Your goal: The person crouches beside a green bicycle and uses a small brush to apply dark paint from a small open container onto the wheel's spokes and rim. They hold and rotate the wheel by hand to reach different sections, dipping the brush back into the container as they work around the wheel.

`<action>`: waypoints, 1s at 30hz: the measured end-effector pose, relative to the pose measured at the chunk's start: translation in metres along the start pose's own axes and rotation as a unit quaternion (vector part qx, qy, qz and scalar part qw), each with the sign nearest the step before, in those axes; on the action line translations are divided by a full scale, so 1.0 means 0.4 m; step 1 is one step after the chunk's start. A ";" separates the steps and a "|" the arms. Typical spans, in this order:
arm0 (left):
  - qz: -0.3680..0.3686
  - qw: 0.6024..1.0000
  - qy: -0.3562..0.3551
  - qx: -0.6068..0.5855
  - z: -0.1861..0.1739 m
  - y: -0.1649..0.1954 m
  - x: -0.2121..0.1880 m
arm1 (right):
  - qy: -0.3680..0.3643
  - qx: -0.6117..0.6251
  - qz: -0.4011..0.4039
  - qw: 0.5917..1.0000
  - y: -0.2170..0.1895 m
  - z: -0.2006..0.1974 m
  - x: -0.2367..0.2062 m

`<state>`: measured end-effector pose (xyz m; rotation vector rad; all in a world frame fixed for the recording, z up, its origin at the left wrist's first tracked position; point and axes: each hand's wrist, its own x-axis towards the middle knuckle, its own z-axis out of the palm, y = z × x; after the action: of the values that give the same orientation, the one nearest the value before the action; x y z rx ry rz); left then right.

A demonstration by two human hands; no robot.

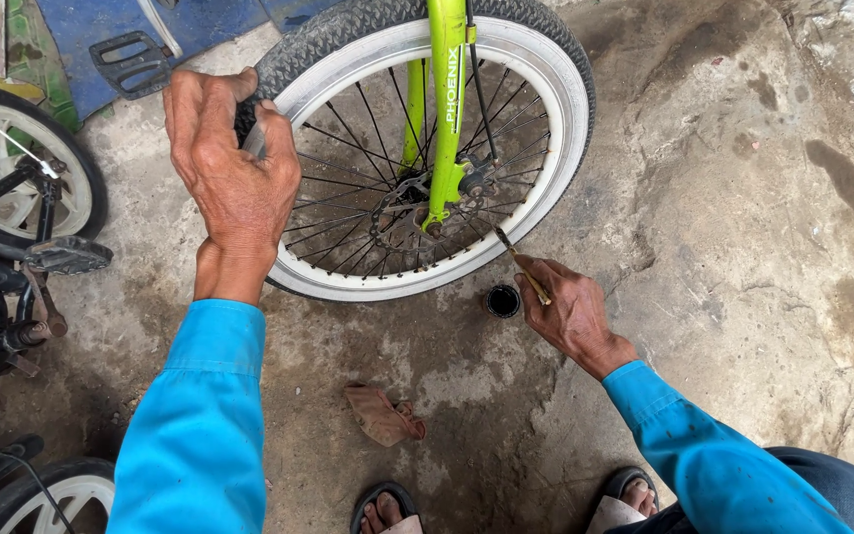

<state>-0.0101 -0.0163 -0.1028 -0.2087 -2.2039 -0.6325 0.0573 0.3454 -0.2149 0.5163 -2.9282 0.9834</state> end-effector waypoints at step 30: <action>-0.003 1.000 -0.008 -0.010 -0.003 -0.002 -0.003 | -0.004 -0.018 0.023 1.000 0.022 0.023 0.016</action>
<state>-0.0089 -0.0174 -0.1034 -0.2192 -2.2144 -0.6580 0.0492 0.3445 -0.2268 0.4531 -2.9716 0.9322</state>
